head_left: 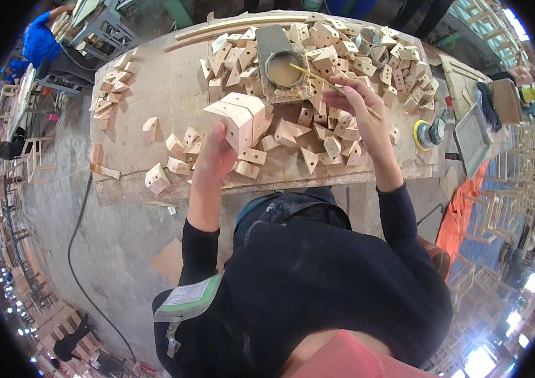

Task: The person applies glue to small wooden blocks using a brush and assembles them into larger units. They pick up blocks, apply glue to specific faces, and press pieces together, repeating the process across multiple units.

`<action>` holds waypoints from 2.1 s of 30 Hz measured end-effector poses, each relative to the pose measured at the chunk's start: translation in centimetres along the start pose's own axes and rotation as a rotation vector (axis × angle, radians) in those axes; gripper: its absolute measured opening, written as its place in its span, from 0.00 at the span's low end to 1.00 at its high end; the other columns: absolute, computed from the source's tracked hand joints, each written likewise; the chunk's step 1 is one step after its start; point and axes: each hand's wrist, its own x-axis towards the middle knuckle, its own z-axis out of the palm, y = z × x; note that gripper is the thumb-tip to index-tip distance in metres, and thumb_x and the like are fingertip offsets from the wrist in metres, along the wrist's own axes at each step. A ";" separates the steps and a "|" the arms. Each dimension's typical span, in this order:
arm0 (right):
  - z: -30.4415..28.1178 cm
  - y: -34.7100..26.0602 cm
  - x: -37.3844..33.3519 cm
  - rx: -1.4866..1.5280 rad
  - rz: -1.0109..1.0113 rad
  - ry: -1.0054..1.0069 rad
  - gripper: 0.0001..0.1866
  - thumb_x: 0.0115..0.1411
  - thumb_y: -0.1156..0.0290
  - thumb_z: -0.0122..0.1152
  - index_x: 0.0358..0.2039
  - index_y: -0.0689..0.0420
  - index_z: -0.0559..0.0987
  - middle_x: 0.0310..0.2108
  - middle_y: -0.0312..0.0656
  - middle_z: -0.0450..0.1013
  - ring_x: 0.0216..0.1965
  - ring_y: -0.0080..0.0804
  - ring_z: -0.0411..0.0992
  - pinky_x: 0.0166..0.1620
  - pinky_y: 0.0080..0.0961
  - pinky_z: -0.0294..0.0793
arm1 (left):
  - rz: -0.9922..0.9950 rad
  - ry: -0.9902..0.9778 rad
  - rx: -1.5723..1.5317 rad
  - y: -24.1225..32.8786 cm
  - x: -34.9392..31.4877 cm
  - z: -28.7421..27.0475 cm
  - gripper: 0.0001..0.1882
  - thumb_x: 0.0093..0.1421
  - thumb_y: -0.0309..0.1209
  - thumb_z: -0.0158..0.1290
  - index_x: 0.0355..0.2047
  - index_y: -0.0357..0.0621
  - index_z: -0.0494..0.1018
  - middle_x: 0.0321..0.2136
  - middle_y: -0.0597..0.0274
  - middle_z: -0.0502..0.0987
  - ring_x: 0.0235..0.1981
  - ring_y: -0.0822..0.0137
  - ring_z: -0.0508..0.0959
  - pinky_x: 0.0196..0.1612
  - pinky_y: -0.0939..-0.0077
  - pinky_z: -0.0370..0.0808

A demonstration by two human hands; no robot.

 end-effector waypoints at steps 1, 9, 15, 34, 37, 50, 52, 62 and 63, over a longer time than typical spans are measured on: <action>0.1 0.3 0.6 -0.035 -0.022 0.029 0.17 0.67 0.68 0.50 0.48 0.69 0.73 0.37 0.49 0.77 0.38 0.30 0.77 0.44 0.24 0.78 | 0.007 0.000 -0.002 0.1 0.2 0.1 0.41 0.58 0.49 0.57 0.62 0.38 0.55 0.57 0.56 0.66 0.59 0.62 0.67 0.61 0.64 0.64; 0.5 1.8 3.8 -0.408 -0.095 0.197 0.09 0.59 0.71 0.64 0.34 0.66 0.80 0.29 0.40 0.79 0.31 0.21 0.77 0.37 0.15 0.78 | 0.015 0.026 -0.030 -0.1 1.4 -0.2 0.36 0.57 0.43 0.59 0.58 0.34 0.59 0.53 0.57 0.70 0.55 0.66 0.71 0.58 0.70 0.67; 0.9 2.7 4.8 -0.519 -0.116 0.184 0.11 0.59 0.66 0.64 0.33 0.63 0.81 0.27 0.38 0.79 0.30 0.19 0.77 0.35 0.15 0.75 | 0.016 0.052 -0.095 -0.1 2.2 -1.4 0.36 0.56 0.41 0.59 0.58 0.34 0.60 0.53 0.57 0.70 0.55 0.66 0.71 0.57 0.70 0.67; -0.4 6.3 5.7 0.376 0.278 0.276 0.10 0.62 0.71 0.59 0.40 0.65 0.75 0.37 0.48 0.77 0.39 0.36 0.78 0.44 0.26 0.81 | -0.058 0.098 -0.148 -1.0 4.5 -2.3 0.35 0.59 0.44 0.54 0.62 0.39 0.58 0.59 0.57 0.66 0.62 0.60 0.63 0.64 0.60 0.59; -0.6 6.3 5.8 0.380 0.320 0.313 0.11 0.62 0.71 0.60 0.40 0.65 0.75 0.37 0.49 0.77 0.38 0.36 0.79 0.42 0.25 0.81 | -0.097 0.109 -0.174 -1.3 5.0 -2.4 0.33 0.60 0.43 0.52 0.61 0.40 0.59 0.59 0.56 0.66 0.61 0.59 0.64 0.63 0.59 0.61; 1.8 0.3 2.7 0.307 0.056 0.128 0.08 0.63 0.71 0.59 0.34 0.62 0.73 0.31 0.50 0.78 0.32 0.33 0.79 0.37 0.24 0.81 | -0.194 -0.182 -0.472 -1.1 5.9 -1.0 0.41 0.52 0.46 0.56 0.62 0.37 0.57 0.58 0.49 0.65 0.59 0.54 0.67 0.63 0.61 0.63; 2.1 -0.2 2.4 0.269 0.021 0.100 0.08 0.63 0.71 0.59 0.34 0.62 0.72 0.30 0.49 0.78 0.32 0.33 0.79 0.37 0.25 0.81 | -0.183 -0.176 -0.413 -1.0 5.8 -0.5 0.45 0.50 0.48 0.58 0.62 0.35 0.55 0.57 0.45 0.64 0.58 0.49 0.67 0.62 0.57 0.63; 2.7 -1.2 1.1 0.218 -0.142 0.042 0.05 0.65 0.73 0.54 0.35 0.59 0.70 0.37 0.49 0.76 0.37 0.37 0.78 0.42 0.30 0.80 | -0.118 -0.122 -0.319 -0.2 4.5 1.6 0.54 0.43 0.56 0.61 0.62 0.34 0.53 0.55 0.40 0.64 0.50 0.43 0.69 0.55 0.52 0.68; 2.7 -1.3 0.8 0.220 -0.162 0.027 0.04 0.65 0.73 0.54 0.35 0.59 0.69 0.38 0.49 0.76 0.38 0.37 0.78 0.42 0.30 0.80 | -0.117 -0.121 -0.319 -0.2 4.3 1.7 0.54 0.43 0.56 0.61 0.62 0.35 0.53 0.55 0.41 0.64 0.50 0.44 0.69 0.55 0.52 0.68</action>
